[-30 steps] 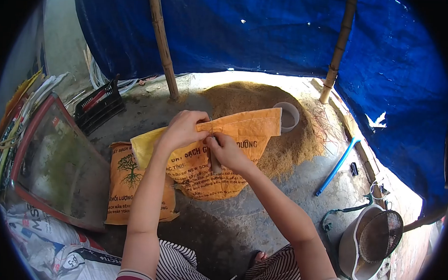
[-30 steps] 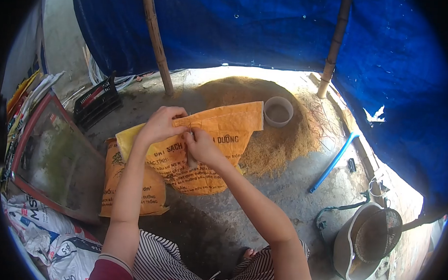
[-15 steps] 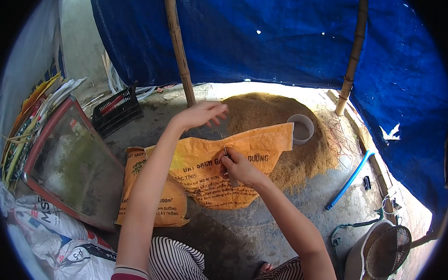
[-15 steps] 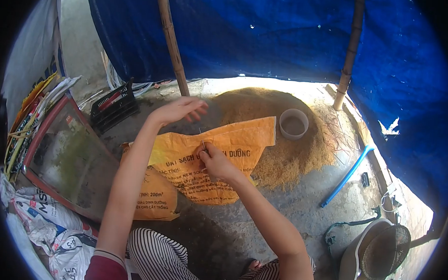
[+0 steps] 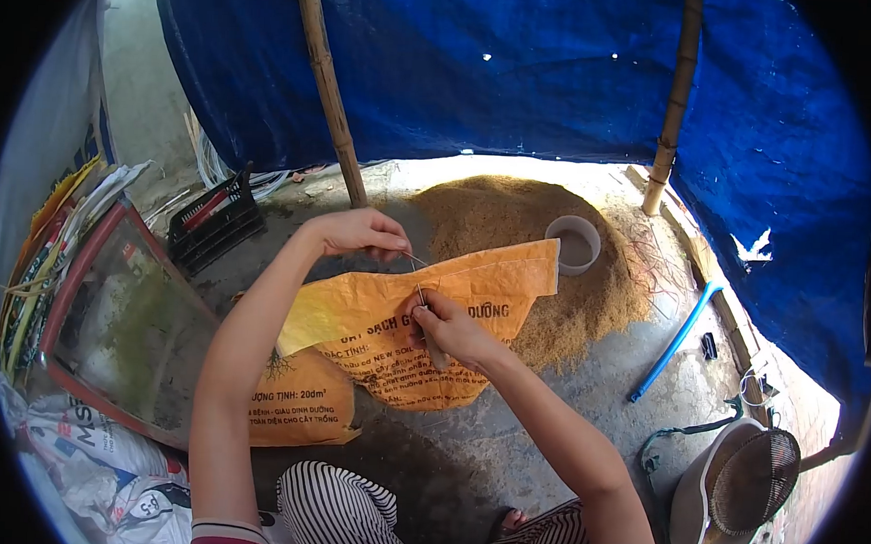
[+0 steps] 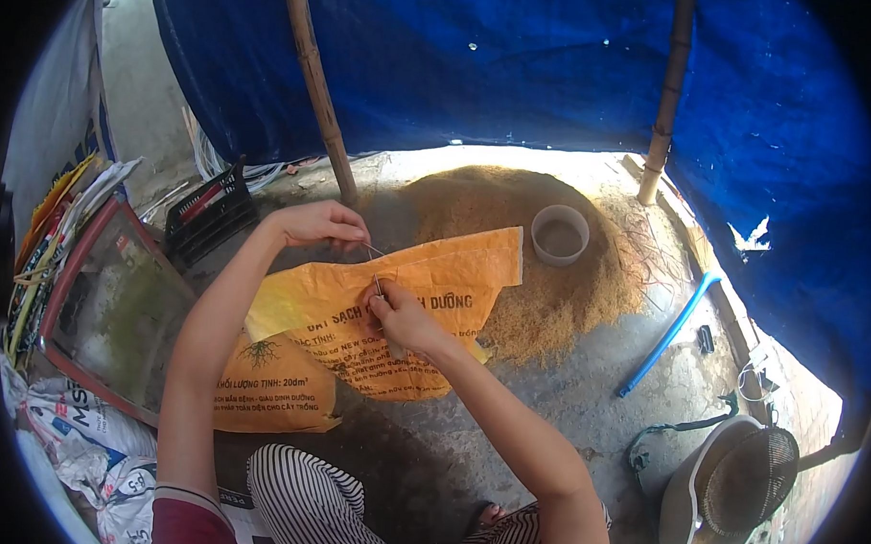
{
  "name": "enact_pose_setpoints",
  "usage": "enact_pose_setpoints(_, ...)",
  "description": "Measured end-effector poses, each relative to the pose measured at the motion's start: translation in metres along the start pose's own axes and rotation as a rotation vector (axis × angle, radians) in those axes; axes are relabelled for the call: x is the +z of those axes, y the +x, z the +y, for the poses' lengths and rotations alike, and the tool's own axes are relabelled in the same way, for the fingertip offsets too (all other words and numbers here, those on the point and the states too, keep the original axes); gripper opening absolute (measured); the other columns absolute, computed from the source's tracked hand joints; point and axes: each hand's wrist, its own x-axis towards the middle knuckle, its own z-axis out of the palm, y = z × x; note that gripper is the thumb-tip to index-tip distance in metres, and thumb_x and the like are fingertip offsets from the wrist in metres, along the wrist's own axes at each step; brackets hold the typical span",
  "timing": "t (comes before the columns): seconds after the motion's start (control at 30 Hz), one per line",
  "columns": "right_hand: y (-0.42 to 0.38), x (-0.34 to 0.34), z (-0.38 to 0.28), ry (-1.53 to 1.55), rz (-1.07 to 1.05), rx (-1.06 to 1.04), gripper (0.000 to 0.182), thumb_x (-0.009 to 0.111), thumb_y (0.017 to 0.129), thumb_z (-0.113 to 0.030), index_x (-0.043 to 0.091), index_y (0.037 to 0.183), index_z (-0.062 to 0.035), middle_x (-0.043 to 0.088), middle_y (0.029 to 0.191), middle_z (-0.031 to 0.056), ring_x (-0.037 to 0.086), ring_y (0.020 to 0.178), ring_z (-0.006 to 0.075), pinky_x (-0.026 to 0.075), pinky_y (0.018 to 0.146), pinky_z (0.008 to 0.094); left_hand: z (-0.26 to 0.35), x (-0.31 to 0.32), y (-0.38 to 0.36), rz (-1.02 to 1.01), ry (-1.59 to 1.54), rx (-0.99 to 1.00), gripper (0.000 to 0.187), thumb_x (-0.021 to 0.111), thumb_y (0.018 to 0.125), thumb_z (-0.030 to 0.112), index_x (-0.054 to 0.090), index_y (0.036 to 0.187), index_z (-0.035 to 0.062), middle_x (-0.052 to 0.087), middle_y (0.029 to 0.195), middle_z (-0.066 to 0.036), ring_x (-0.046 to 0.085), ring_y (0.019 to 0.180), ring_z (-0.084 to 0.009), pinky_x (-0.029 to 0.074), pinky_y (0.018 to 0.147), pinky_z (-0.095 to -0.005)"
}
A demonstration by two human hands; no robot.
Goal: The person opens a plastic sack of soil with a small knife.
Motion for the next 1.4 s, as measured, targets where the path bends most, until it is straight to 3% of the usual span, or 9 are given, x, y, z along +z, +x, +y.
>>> enact_pose_setpoints(0.03,0.002,0.001,0.003,0.042,0.009,-0.004,0.016,0.039,0.099,-0.014,0.05,0.1,-0.0019,0.054,0.081,0.0049,0.053,0.07,0.0109,0.049,0.066,0.0266,0.001,-0.002,-0.009,0.076,-0.046,0.121,0.027,0.068,0.085,0.025,0.068,0.1,0.0022,0.064,0.081,0.0,0.053,0.072,-0.0059,0.042,0.063,-0.0218)
enact_pose_setpoints(0.27,0.013,0.016,0.021,0.052,0.119,-0.154,0.013,0.041,0.1,-0.015,0.049,0.099,-0.0045,0.055,0.08,0.0028,0.054,0.07,0.0106,0.046,0.064,0.0257,-0.005,0.012,-0.029,0.354,-0.012,0.237,0.024,0.074,0.079,0.02,0.071,0.096,0.0036,0.067,0.081,-0.001,0.056,0.071,-0.0066,0.042,0.059,-0.0234)
enact_pose_setpoints(0.33,0.015,0.018,0.02,0.047,0.129,-0.143,0.013,0.041,0.1,-0.015,0.049,0.099,-0.0048,0.055,0.078,0.0025,0.054,0.069,0.0105,0.046,0.063,0.0258,-0.006,0.017,-0.031,0.437,0.207,0.256,0.02,0.076,0.077,0.017,0.071,0.089,0.0017,0.063,0.08,0.0,0.052,0.069,-0.0073,0.04,0.061,-0.0231)
enact_pose_setpoints(0.43,0.014,0.021,0.017,0.035,0.145,-0.125,0.013,0.041,0.1,-0.016,0.049,0.098,-0.0051,0.055,0.075,0.002,0.054,0.066,0.0101,0.045,0.061,0.0257,-0.011,0.021,-0.031,0.497,0.221,0.281,0.019,0.076,0.077,0.018,0.071,0.085,0.0019,0.058,0.076,0.001,0.048,0.066,-0.007,0.038,0.06,-0.0238)
enact_pose_setpoints(0.63,0.015,0.023,0.013,-0.008,0.15,-0.104,0.013,0.042,0.1,-0.016,0.049,0.099,-0.0052,0.054,0.073,0.0013,0.053,0.063,0.0091,0.044,0.057,0.0245,-0.001,0.022,-0.046,0.475,0.359,0.342,0.016,0.074,0.077,0.017,0.071,0.087,0.0049,0.044,0.069,0.002,0.04,0.062,-0.0083,0.033,0.057,-0.0252)
enact_pose_setpoints(0.9,0.018,0.02,0.025,-0.053,0.151,-0.156,0.013,0.043,0.099,-0.015,0.05,0.103,-0.0048,0.05,0.071,-0.0006,0.05,0.06,0.0076,0.043,0.054,0.0244,0.019,0.024,-0.04,0.516,0.469,0.397,0.015,0.072,0.078,0.019,0.071,0.085,0.0067,0.046,0.071,0.001,0.043,0.068,-0.011,0.037,0.063,-0.0271)
enact_pose_setpoints(1.2,0.016,0.013,0.025,-0.189,0.208,-0.219,0.013,0.049,0.094,-0.013,0.054,0.098,-0.0018,0.054,0.071,0.0051,0.051,0.057,0.0108,0.042,0.055,0.0273,0.028,0.02,-0.016,0.447,0.483,0.406,0.016,0.073,0.076,0.02,0.071,0.085,0.007,0.049,0.072,-0.001,0.046,0.07,-0.0137,0.039,0.064,-0.0295)
enact_pose_setpoints(1.27,0.019,0.01,0.03,-0.306,0.216,-0.299,0.013,0.046,0.097,-0.014,0.053,0.101,-0.0042,0.048,0.068,-0.0011,0.047,0.056,0.007,0.041,0.052,0.0237,0.03,0.019,-0.014,0.413,0.491,0.417,0.018,0.073,0.075,0.022,0.071,0.085,0.0066,0.05,0.073,-0.002,0.047,0.069,-0.0156,0.04,0.063,-0.0318)
enact_pose_setpoints(1.4,0.018,0.009,0.027,-0.289,0.218,-0.334,0.013,0.045,0.098,-0.014,0.053,0.102,-0.0043,0.048,0.067,-0.0009,0.046,0.056,0.0069,0.041,0.051,0.0235,0.033,0.018,-0.02,0.373,0.515,0.414,0.017,0.073,0.076,0.021,0.069,0.084,0.0056,0.05,0.073,0.0,0.046,0.069,-0.013,0.038,0.063,-0.0288)
